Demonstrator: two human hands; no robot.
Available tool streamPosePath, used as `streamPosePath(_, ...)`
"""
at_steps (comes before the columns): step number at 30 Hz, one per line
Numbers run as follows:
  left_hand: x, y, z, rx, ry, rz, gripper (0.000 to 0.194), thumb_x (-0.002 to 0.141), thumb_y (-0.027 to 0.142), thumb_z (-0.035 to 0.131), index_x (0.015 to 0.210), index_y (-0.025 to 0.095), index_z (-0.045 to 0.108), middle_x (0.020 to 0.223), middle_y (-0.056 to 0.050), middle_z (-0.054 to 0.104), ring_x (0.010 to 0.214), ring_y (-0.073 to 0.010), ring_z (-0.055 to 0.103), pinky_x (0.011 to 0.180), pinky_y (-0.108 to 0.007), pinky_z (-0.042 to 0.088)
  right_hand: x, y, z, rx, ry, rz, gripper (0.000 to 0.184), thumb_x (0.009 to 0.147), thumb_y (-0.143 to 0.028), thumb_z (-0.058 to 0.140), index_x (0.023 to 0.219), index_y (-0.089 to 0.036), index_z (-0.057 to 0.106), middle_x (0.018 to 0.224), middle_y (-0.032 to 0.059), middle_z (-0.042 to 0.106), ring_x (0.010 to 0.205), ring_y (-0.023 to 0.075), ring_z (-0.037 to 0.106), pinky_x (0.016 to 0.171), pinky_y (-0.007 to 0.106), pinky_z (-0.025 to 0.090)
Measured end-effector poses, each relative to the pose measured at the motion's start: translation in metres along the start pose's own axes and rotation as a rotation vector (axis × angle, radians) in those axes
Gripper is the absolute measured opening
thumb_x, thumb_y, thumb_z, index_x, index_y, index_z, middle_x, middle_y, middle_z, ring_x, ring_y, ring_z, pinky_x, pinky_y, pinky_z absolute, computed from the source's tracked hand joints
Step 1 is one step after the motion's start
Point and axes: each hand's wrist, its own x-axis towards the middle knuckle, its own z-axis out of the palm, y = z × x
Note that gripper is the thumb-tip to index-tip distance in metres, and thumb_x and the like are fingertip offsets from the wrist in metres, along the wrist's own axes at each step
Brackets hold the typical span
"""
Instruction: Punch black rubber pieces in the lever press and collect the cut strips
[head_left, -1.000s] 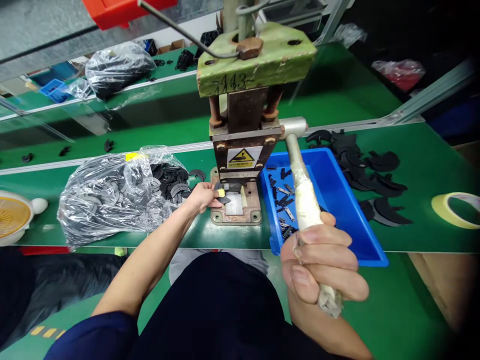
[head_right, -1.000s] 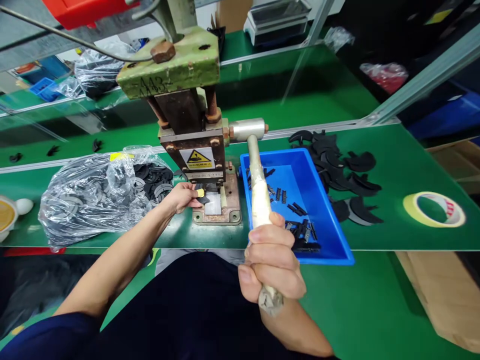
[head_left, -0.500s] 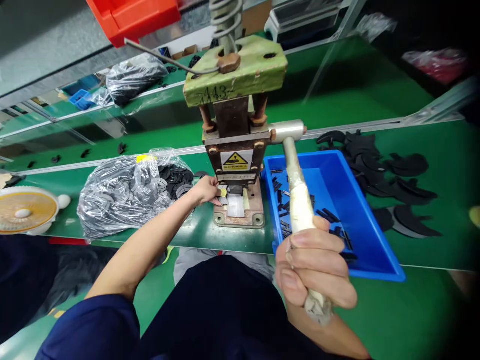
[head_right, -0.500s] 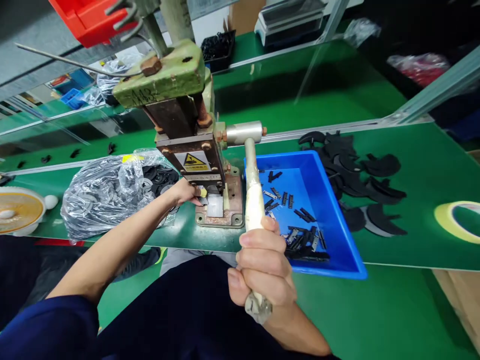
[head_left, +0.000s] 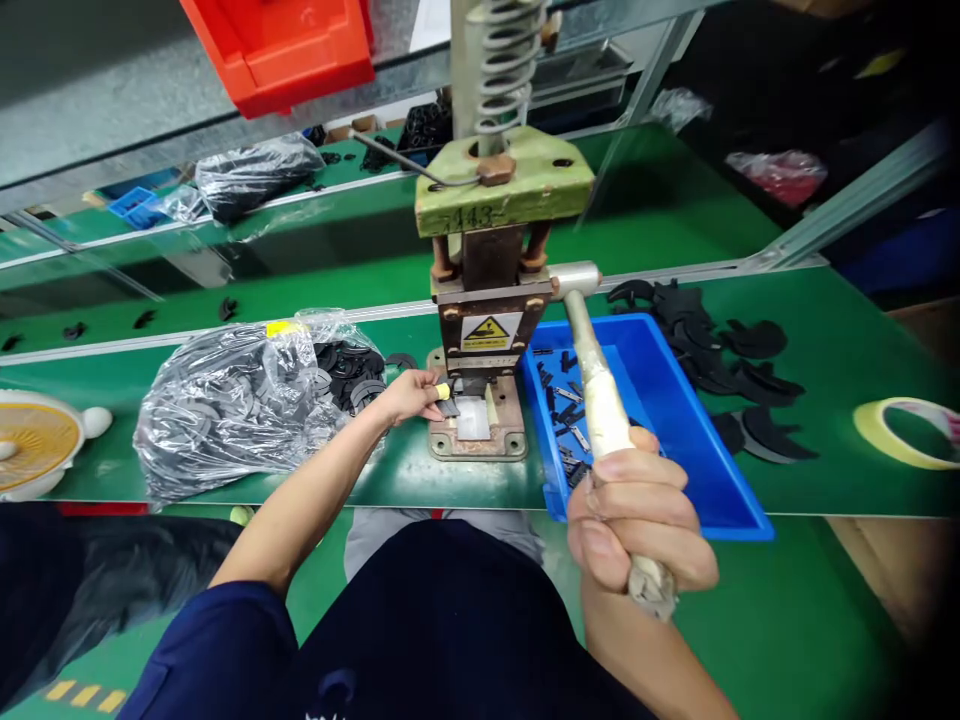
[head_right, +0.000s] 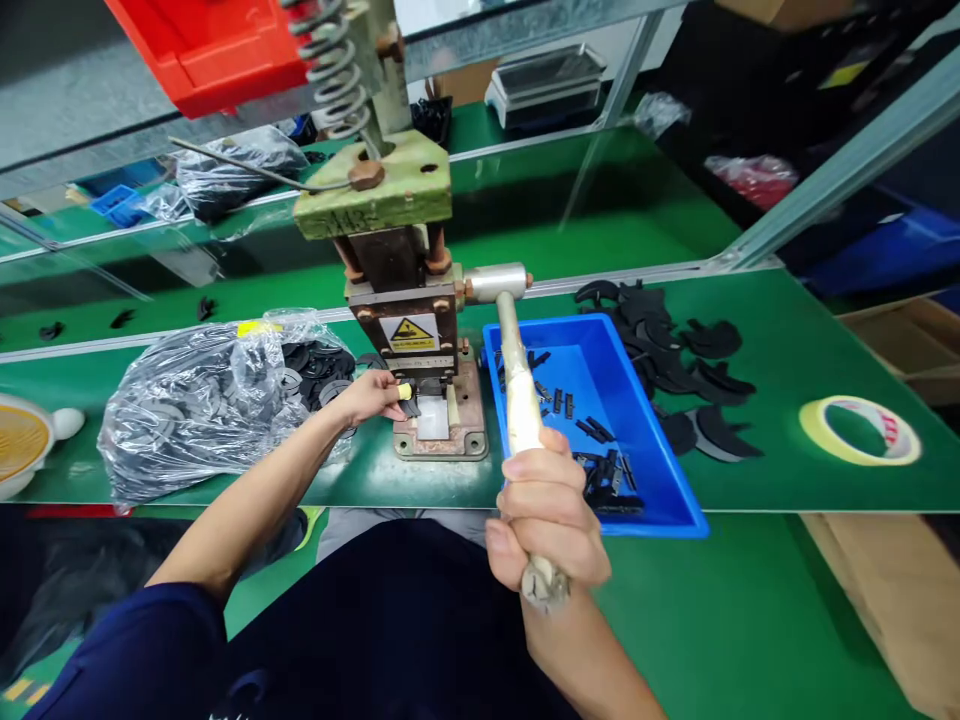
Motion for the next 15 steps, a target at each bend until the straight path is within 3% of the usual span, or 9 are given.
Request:
streamPosePath(4,-0.013,-0.006,-0.017,-0.011,0.059,-0.007,0.010,0.085,0.017,0.071,0.090,0.012,0.065,0.061,-0.001,0.065,0.050,-0.0121,0.066,0.051,-0.020,0.055,0.006,-0.001,0.007,0.014,0.092,-0.092,0.027,0.069,-0.014,0.065,0.058,-0.023,0.041,0.062,-0.0075,0.057,0.066,0.0148,0.057,0.079,0.045,0.051)
streamPosePath(7,-0.020,-0.011,-0.052,0.122,0.270,0.062,0.011,0.088,0.013,0.060,0.097,0.011,0.066,0.064,-0.001,0.066,0.050,-0.0098,0.063,0.055,-0.020,0.054,0.008,-0.002,0.012,0.018,0.142,-0.080,0.032,0.070,-0.015,0.065,0.055,-0.023,0.039,0.056,-0.0076,0.054,0.061,0.0142,0.053,0.075,0.044,0.049)
streamPosePath(10,-0.019,-0.010,-0.088,0.477,0.476,0.191,0.017,0.088,0.015,0.058,0.100,0.012,0.070,0.078,-0.005,0.072,0.067,-0.0134,0.069,0.070,-0.024,0.056,0.009,0.000,0.016,0.043,0.177,-0.083,0.036,0.069,-0.012,0.067,0.053,-0.023,0.036,0.051,-0.0084,0.050,0.055,0.0132,0.050,0.067,0.039,0.046)
streamPosePath(12,-0.009,-0.005,-0.101,0.771,0.501,0.291,0.023,0.087,0.016,0.059,0.106,0.015,0.072,0.094,-0.008,0.075,0.086,-0.0178,0.071,0.084,-0.027,0.055,0.010,0.002,0.018,0.052,0.202,-0.118,0.038,0.069,-0.015,0.068,0.053,-0.023,0.034,0.049,-0.0086,0.048,0.053,0.0129,0.048,0.064,0.038,0.045)
streamPosePath(15,0.015,0.006,-0.103,1.138,0.380,0.390,0.037,0.085,0.012,0.057,0.120,0.016,0.069,0.117,-0.010,0.072,0.108,-0.0215,0.066,0.097,-0.029,0.049,0.010,0.004,0.019,0.030,0.228,-0.158,0.039,0.069,-0.024,0.068,0.052,-0.022,0.033,0.050,-0.0082,0.049,0.053,0.0130,0.049,0.068,0.040,0.047)
